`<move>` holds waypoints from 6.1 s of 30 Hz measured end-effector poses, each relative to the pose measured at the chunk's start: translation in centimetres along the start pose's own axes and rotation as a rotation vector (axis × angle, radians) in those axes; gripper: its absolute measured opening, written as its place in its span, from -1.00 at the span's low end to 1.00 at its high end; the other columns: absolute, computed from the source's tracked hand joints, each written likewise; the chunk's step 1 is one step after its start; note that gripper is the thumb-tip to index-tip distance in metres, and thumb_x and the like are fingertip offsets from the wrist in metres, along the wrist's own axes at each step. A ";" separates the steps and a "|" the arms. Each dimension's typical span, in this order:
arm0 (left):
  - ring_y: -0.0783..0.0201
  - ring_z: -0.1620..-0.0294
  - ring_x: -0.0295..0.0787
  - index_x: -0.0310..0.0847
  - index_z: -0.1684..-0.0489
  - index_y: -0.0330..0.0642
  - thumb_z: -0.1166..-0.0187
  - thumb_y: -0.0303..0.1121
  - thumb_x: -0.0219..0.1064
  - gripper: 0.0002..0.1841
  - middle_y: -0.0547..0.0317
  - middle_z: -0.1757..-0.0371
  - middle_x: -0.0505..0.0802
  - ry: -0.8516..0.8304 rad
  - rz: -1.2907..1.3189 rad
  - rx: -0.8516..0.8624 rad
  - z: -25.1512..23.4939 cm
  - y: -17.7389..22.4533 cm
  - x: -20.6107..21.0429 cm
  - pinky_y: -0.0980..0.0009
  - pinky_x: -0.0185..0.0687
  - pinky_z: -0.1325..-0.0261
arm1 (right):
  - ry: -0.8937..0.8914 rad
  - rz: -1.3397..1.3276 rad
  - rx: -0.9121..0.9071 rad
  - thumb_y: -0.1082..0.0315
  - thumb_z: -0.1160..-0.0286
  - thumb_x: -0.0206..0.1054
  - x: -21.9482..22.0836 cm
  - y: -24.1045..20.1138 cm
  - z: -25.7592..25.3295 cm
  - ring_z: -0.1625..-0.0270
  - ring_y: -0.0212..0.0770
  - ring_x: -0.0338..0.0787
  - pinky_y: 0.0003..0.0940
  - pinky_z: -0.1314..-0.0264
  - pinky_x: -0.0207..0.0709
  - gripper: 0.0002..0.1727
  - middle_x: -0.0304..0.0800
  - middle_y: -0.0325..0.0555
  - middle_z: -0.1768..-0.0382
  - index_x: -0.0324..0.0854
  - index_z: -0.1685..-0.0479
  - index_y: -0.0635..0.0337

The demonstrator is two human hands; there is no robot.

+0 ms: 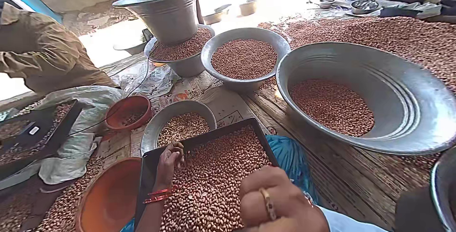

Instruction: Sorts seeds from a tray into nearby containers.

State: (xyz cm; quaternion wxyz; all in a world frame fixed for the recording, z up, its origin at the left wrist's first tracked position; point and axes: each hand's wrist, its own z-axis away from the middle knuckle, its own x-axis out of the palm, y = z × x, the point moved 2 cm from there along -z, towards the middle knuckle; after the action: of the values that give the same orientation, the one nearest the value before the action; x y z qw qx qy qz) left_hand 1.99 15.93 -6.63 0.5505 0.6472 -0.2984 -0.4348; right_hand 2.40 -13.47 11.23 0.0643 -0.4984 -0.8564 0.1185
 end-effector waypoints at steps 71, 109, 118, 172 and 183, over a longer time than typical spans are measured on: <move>-0.18 0.03 0.92 0.88 -0.04 -0.21 -0.50 -0.48 0.43 -0.78 -0.17 0.06 0.92 -0.297 -0.932 0.177 7.5 -2.4 3.3 -0.15 0.77 -0.09 | -1.154 0.670 1.151 0.36 -0.73 0.13 0.9 12.7 14.9 -0.09 0.27 0.84 0.21 -0.07 0.61 -0.71 0.84 0.26 0.01 0.76 0.01 0.32; -0.27 -0.21 0.80 0.92 0.30 -0.24 -0.29 -0.46 0.51 -0.89 -0.20 -0.04 0.90 -0.165 -1.097 0.523 8.5 -2.8 4.9 -0.12 0.73 -0.15 | -1.276 0.474 0.965 0.38 -0.71 0.17 6.5 12.6 17.0 0.02 0.30 0.84 0.24 0.01 0.60 -0.74 0.84 0.28 0.12 0.73 0.12 0.37; 0.35 0.40 0.63 0.74 0.01 -0.30 -0.31 -0.48 0.22 -0.69 0.11 0.27 0.80 -0.165 -0.521 0.086 7.1 -1.6 -2.2 0.35 0.57 0.27 | -1.300 0.460 0.917 0.38 -0.69 0.18 6.4 12.8 17.7 0.04 0.30 0.84 0.26 0.04 0.58 -0.78 0.83 0.26 0.15 0.72 0.05 0.31; -0.28 0.12 0.89 0.90 0.24 -0.26 -0.23 -0.58 0.61 -0.83 -0.19 0.20 0.90 -0.071 -1.222 0.248 9.6 -2.9 -6.1 -0.18 0.77 0.24 | -1.414 0.426 1.032 0.32 -0.67 0.25 6.1 11.9 12.9 -0.06 0.31 0.81 0.29 -0.05 0.55 -0.74 0.81 0.30 0.07 0.71 -0.01 0.36; -0.23 0.21 0.88 0.81 0.06 -0.38 -0.42 -0.61 0.44 -0.82 -0.29 0.15 0.87 0.272 -0.938 0.394 4.6 1.9 -8.5 -0.20 0.75 0.09 | -0.984 0.804 1.234 0.27 -0.74 0.16 -1.2 13.9 7.9 -0.29 0.20 0.79 0.18 -0.30 0.56 -0.65 0.81 0.20 -0.17 0.67 -0.33 0.21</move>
State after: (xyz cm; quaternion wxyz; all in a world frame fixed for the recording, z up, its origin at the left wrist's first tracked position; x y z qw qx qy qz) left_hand -5.75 20.80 -2.82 0.1985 0.8530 0.0214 -0.4822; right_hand 12.87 -8.95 -0.06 -0.1005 -0.5306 -0.3304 0.7741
